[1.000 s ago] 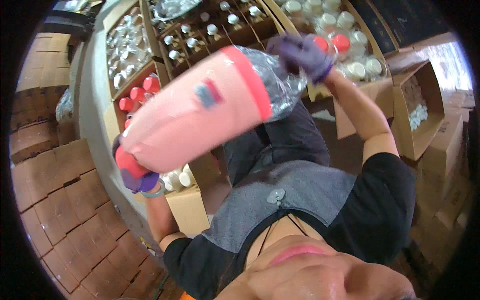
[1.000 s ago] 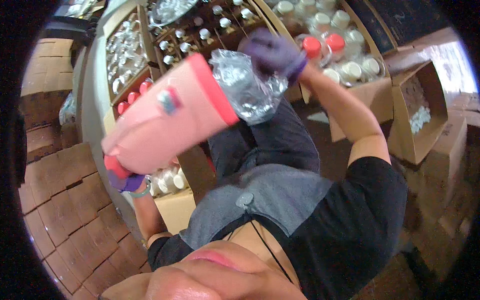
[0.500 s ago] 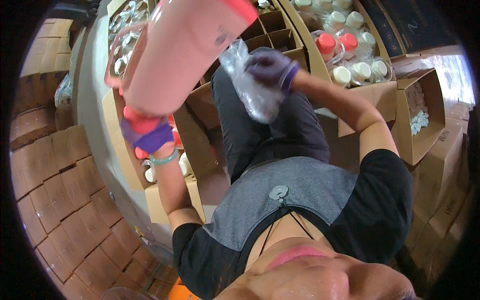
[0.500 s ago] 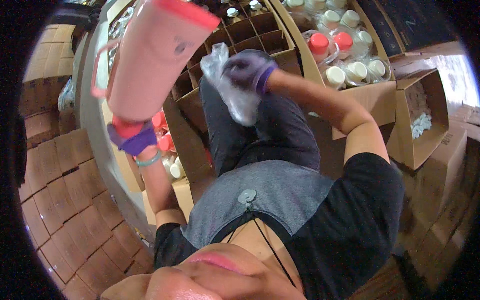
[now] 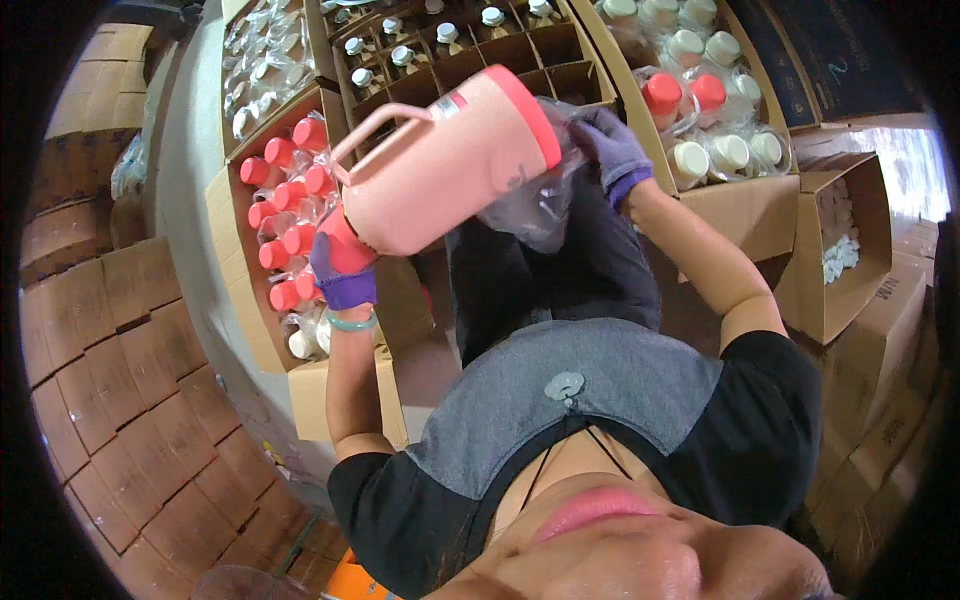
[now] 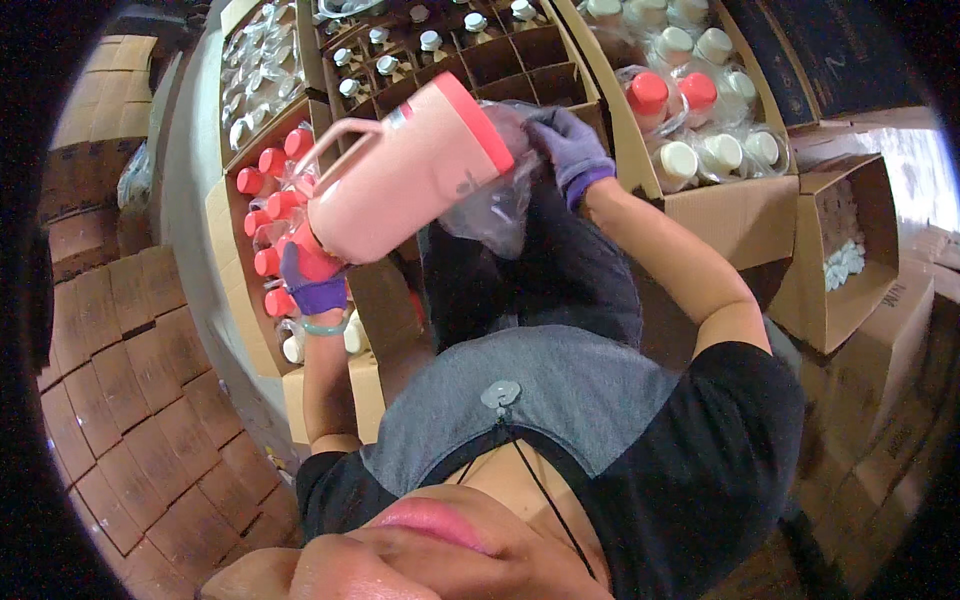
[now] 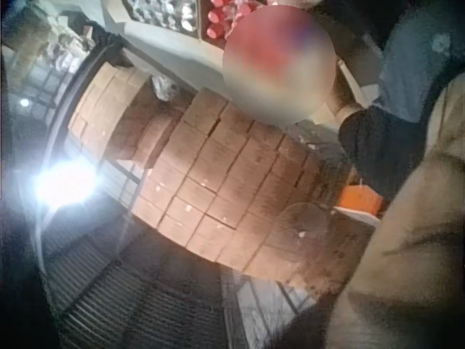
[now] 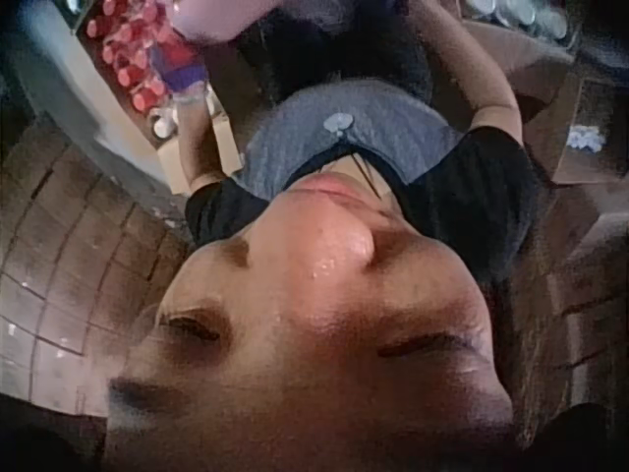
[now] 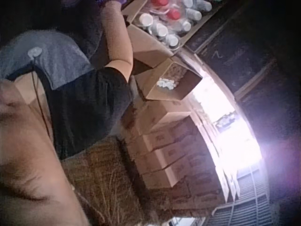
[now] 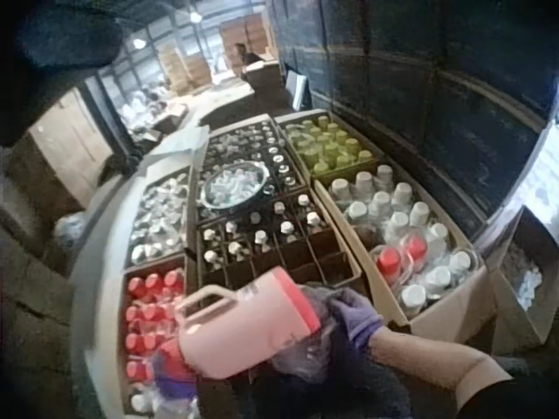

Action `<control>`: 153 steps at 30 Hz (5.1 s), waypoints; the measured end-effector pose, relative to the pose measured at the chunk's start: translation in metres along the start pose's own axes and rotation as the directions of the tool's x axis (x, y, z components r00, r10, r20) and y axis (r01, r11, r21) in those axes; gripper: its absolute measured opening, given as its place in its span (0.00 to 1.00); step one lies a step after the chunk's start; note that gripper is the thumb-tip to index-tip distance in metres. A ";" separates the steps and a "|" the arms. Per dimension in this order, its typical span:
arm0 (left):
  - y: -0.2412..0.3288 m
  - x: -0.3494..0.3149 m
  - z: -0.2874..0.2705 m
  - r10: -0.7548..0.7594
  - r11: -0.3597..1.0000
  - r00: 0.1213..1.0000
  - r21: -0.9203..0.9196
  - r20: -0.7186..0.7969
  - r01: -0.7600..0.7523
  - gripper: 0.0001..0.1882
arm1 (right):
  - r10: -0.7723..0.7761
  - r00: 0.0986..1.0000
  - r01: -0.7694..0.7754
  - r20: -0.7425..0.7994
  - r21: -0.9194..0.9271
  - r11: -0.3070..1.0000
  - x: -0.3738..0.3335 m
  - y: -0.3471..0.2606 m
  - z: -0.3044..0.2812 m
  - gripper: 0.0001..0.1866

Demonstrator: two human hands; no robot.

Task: The person assembles thermos flasks by inserting stainless steel inner liners into plastic outer shells and screwing on lids. The person handles pink and white flasks, removes plastic wrapping, and places completed units into cardboard boxes.

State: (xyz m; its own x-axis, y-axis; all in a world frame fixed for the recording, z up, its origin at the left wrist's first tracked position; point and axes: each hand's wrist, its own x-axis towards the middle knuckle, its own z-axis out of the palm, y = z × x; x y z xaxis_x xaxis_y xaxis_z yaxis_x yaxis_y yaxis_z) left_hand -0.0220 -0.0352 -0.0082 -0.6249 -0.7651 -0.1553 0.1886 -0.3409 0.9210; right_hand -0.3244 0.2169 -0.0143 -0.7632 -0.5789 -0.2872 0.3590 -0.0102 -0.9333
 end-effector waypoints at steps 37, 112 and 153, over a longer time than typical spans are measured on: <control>0.167 -0.004 0.270 0.107 0.580 0.290 0.177 0.951 -0.795 0.28 | -0.559 0.829 0.537 0.013 -0.294 0.791 0.091 -0.008 0.007 0.17; -0.042 0.037 0.185 -0.343 0.526 0.809 0.811 0.478 -0.257 0.22 | -0.123 0.878 -0.454 -0.463 -0.886 0.096 0.324 0.091 -0.430 0.26; -0.094 0.052 0.160 0.073 0.691 0.968 0.688 0.242 -0.224 0.13 | -0.200 0.887 -0.410 -0.415 -0.909 0.071 0.298 0.037 -0.391 0.10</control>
State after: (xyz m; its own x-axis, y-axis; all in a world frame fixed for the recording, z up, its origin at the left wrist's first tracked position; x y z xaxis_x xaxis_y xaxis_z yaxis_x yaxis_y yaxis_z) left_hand -0.1934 0.0450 -0.0454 -0.7741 -0.6330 0.0033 -0.2508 0.3115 0.9165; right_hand -0.7485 0.3623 -0.2192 -0.9722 -0.1731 -0.1579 -0.1506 0.9779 -0.1449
